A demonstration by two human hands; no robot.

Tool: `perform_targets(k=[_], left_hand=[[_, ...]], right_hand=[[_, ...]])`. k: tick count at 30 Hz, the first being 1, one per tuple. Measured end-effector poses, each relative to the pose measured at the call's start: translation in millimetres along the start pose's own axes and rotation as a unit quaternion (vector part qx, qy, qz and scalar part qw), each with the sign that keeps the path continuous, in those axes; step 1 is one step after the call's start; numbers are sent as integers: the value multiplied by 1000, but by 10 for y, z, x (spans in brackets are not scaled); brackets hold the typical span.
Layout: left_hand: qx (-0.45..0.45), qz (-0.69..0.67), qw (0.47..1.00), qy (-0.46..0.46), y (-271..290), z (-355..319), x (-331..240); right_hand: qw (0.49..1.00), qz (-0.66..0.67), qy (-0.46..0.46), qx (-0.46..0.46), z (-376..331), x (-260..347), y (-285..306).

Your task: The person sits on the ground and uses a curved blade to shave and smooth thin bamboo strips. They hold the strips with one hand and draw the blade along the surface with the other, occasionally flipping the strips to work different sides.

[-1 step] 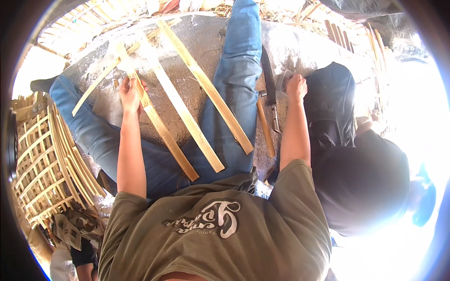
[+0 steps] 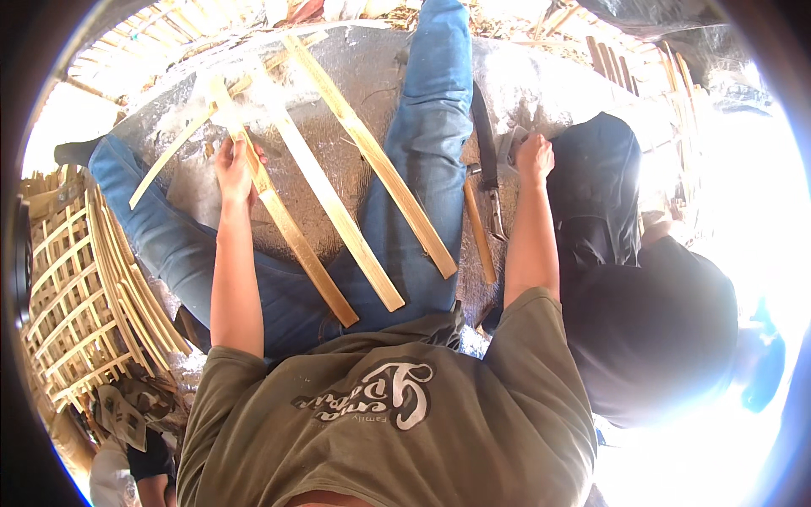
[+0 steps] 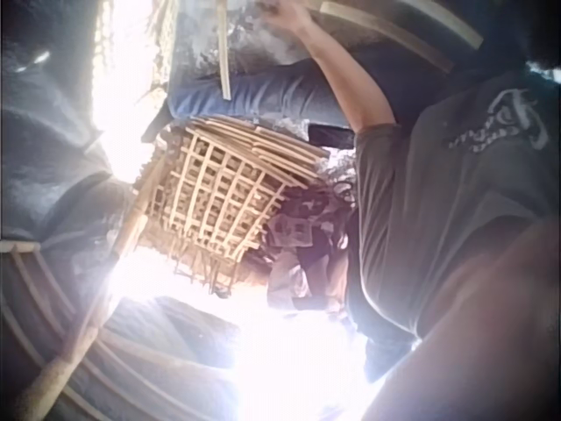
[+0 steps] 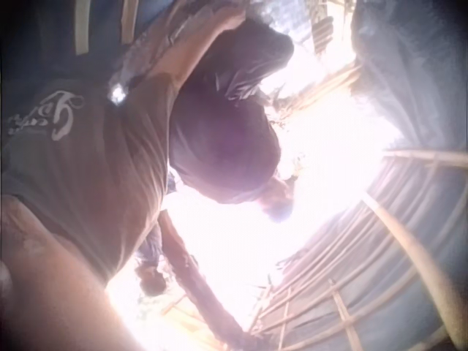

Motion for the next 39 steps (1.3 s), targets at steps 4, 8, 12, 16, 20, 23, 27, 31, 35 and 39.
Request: perform_targets(k=[4, 8, 12, 16, 20, 23, 27, 31, 35, 39], left_hand=[[10, 8, 1000, 7, 8, -14, 13], [10, -15, 1000, 13, -42, -19, -9], [-3, -34, 999, 4, -52, 45, -46], [2, -33, 999, 0, -85, 42, -63], [1, -16, 1000, 4, -62, 37, -50], [4, -22, 1000, 6, -34, 61, 5], [5, -46, 999, -5, -19, 88, 8], [-2, -28, 1000, -2, -40, 77, -14], [-11, -21, 1000, 4, -39, 40, -47], [-2, -26, 1000, 6, -74, 51, -33]], right_hand=[[998, 6, -59, -10, -89, 5, -15], [997, -13, -71, -10, -30, -13, -77], [997, -23, -71, -6, 5, 47, -53], [998, -49, -40, -21, 16, 17, -50], [998, 7, -59, 2, 21, -82, -79], [995, 75, -58, -5, 85, -213, -72], [980, 190, -59, -4, 183, -435, -100], [929, 368, -39, -2, 171, -546, -25], [865, 494, -78, 39, 53, -522, 91], [856, 499, -123, 53, -57, -504, 216]])
Point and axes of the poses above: each hand's wrist, its own z-axis towards the middle knuckle, its own y-axis out of the back of the hand, x = y × z, the point moved 9 cm from there along z, towards the middle knuckle, and after that the axes turned 1 degree about x, right-handed, at the moved point
